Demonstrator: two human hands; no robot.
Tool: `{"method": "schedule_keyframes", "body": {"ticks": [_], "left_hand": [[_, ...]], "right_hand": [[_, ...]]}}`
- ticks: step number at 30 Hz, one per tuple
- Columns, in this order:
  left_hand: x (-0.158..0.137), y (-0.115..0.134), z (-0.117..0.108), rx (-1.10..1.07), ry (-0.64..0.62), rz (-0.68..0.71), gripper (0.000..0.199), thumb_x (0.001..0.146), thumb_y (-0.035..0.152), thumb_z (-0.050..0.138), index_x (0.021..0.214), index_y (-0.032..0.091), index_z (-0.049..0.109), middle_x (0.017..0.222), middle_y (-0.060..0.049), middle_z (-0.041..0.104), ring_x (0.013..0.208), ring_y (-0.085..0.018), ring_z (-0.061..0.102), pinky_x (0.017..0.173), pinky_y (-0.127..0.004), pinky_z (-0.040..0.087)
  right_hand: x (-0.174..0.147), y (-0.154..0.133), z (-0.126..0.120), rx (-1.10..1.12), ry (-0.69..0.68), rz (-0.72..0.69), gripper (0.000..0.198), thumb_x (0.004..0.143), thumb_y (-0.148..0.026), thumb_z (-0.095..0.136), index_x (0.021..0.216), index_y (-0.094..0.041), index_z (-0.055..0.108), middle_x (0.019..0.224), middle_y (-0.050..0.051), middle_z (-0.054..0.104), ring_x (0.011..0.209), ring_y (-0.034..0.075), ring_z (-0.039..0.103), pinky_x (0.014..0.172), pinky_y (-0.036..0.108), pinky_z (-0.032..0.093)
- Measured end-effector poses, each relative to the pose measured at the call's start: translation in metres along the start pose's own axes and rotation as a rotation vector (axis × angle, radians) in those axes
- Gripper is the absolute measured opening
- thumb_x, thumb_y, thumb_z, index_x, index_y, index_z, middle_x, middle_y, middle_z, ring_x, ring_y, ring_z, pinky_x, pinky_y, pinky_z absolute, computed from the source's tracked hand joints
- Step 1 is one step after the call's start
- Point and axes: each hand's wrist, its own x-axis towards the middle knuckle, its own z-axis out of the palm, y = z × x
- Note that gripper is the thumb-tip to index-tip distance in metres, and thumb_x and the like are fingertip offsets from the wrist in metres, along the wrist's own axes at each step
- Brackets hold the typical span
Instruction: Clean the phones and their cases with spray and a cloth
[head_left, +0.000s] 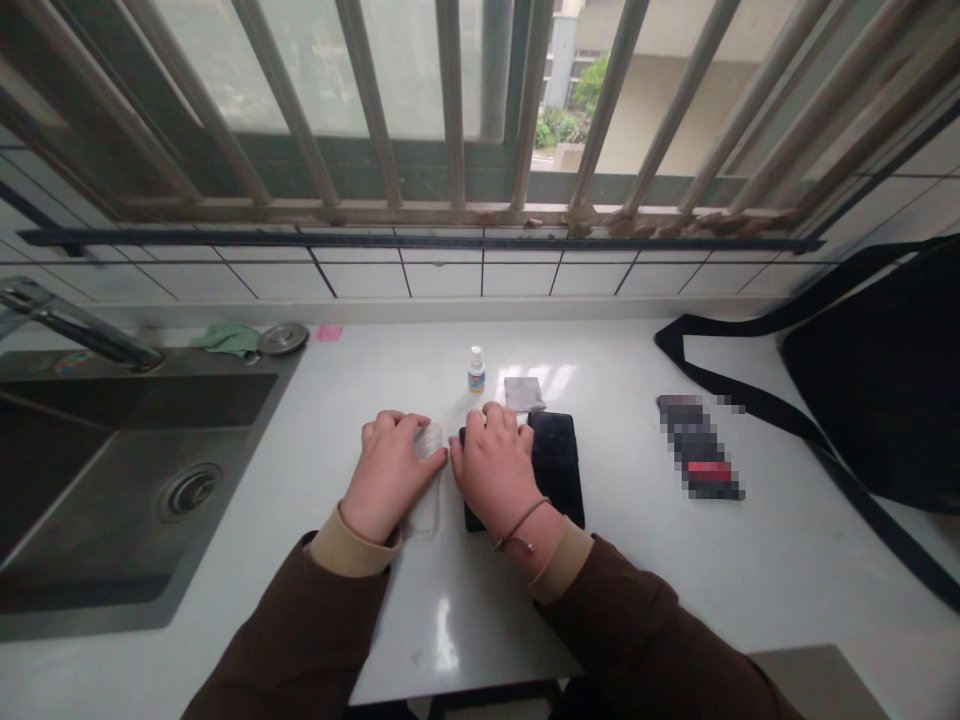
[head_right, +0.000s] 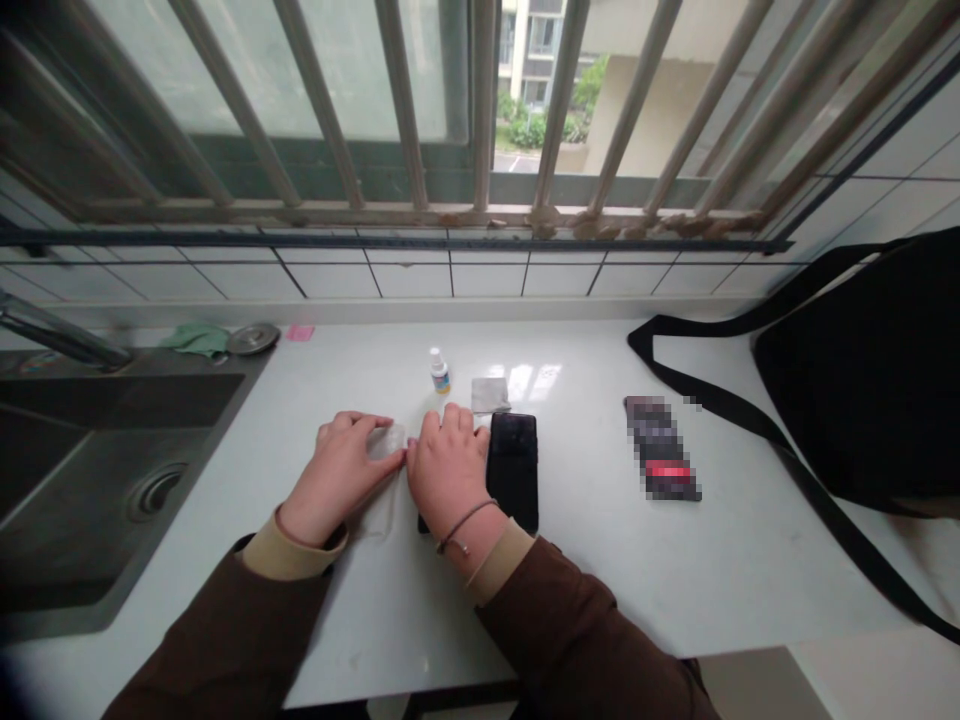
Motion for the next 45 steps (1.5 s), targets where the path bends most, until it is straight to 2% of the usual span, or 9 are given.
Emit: {"method": "schedule_keyframes", "body": {"ticks": [6, 12, 17, 21, 24, 29, 37, 42, 45], "left_hand": [[-0.002, 0.002, -0.002, 0.006, -0.019, -0.028, 0.053, 0.085, 0.043, 0.073, 0.129, 0.013, 0.076, 0.126, -0.020, 0.063, 0.122, -0.042, 0.058, 0.117, -0.057, 0.044], [-0.001, 0.005, -0.004, 0.034, -0.037, -0.047, 0.054, 0.087, 0.042, 0.073, 0.132, 0.012, 0.075, 0.127, -0.019, 0.063, 0.123, -0.040, 0.057, 0.118, -0.056, 0.044], [-0.001, 0.010, -0.003, 0.071, 0.016, -0.016, 0.054, 0.095, 0.049, 0.072, 0.133, 0.011, 0.073, 0.131, -0.022, 0.064, 0.129, -0.042, 0.057, 0.117, -0.059, 0.047], [-0.006, 0.020, -0.004, 0.056, 0.022, 0.179, 0.079, 0.089, 0.064, 0.081, 0.148, 0.014, 0.064, 0.161, -0.026, 0.051, 0.157, -0.049, 0.038, 0.129, -0.071, 0.030], [-0.012, 0.028, -0.002, 0.010, -0.178, 0.393, 0.111, 0.071, 0.076, 0.091, 0.161, 0.023, 0.053, 0.178, -0.023, 0.033, 0.168, -0.052, 0.016, 0.130, -0.082, 0.012], [-0.020, 0.033, 0.003, 0.002, -0.437, 0.489, 0.139, 0.056, 0.075, 0.099, 0.171, 0.025, 0.040, 0.184, -0.025, 0.017, 0.170, -0.054, 0.004, 0.129, -0.084, 0.004], [-0.014, 0.028, 0.000, -0.107, -0.447, 0.480, 0.135, 0.060, 0.067, 0.102, 0.171, 0.024, 0.040, 0.183, -0.026, 0.022, 0.170, -0.053, 0.005, 0.130, -0.083, 0.001], [-0.018, 0.041, -0.010, -0.523, -0.355, 0.483, 0.120, 0.075, 0.072, 0.091, 0.172, 0.029, 0.036, 0.180, -0.022, 0.031, 0.170, -0.046, 0.020, 0.135, -0.072, 0.018], [-0.031, 0.055, -0.009, -0.898, -0.549, 0.433, 0.112, 0.090, 0.060, 0.085, 0.176, 0.034, 0.020, 0.173, -0.019, 0.045, 0.160, -0.039, 0.045, 0.133, -0.063, 0.033]], "right_hand": [[0.003, 0.048, -0.036, -0.098, 0.215, 0.146, 0.029, 0.098, -0.039, 0.074, 0.118, -0.020, 0.067, 0.127, 0.026, 0.063, 0.115, 0.044, 0.056, 0.090, 0.062, 0.052], [-0.001, 0.068, -0.028, -0.232, -0.141, 0.350, 0.044, 0.103, -0.052, 0.067, 0.131, -0.018, 0.065, 0.131, 0.022, 0.060, 0.118, 0.042, 0.058, 0.083, 0.052, 0.059], [0.001, 0.071, -0.023, -0.193, -0.126, 0.336, 0.036, 0.104, -0.042, 0.064, 0.128, -0.015, 0.066, 0.128, 0.023, 0.061, 0.118, 0.041, 0.058, 0.087, 0.048, 0.056], [0.005, 0.077, -0.024, -0.164, -0.062, 0.265, 0.036, 0.102, -0.040, 0.064, 0.122, -0.011, 0.069, 0.120, 0.025, 0.064, 0.111, 0.041, 0.059, 0.090, 0.051, 0.052], [0.007, 0.080, -0.024, -0.142, 0.051, 0.184, 0.037, 0.103, -0.039, 0.061, 0.121, -0.007, 0.070, 0.119, 0.028, 0.066, 0.109, 0.042, 0.060, 0.094, 0.055, 0.051], [0.012, 0.088, -0.022, 0.130, 0.262, 0.029, 0.052, 0.106, -0.037, 0.056, 0.146, -0.004, 0.061, 0.135, 0.029, 0.067, 0.126, 0.041, 0.062, 0.107, 0.058, 0.052], [0.013, 0.095, -0.025, 0.586, 0.383, -0.044, 0.049, 0.105, -0.040, 0.056, 0.148, -0.018, 0.063, 0.142, 0.020, 0.069, 0.121, 0.033, 0.070, 0.101, 0.056, 0.061], [0.005, 0.085, -0.031, 0.870, 0.355, 0.007, 0.042, 0.105, -0.040, 0.056, 0.140, -0.021, 0.066, 0.135, 0.015, 0.072, 0.104, 0.026, 0.072, 0.085, 0.043, 0.063], [0.000, 0.079, -0.030, 1.021, 0.320, 0.046, 0.036, 0.106, -0.041, 0.053, 0.133, -0.022, 0.066, 0.126, 0.012, 0.073, 0.101, 0.024, 0.071, 0.087, 0.042, 0.061]]}}
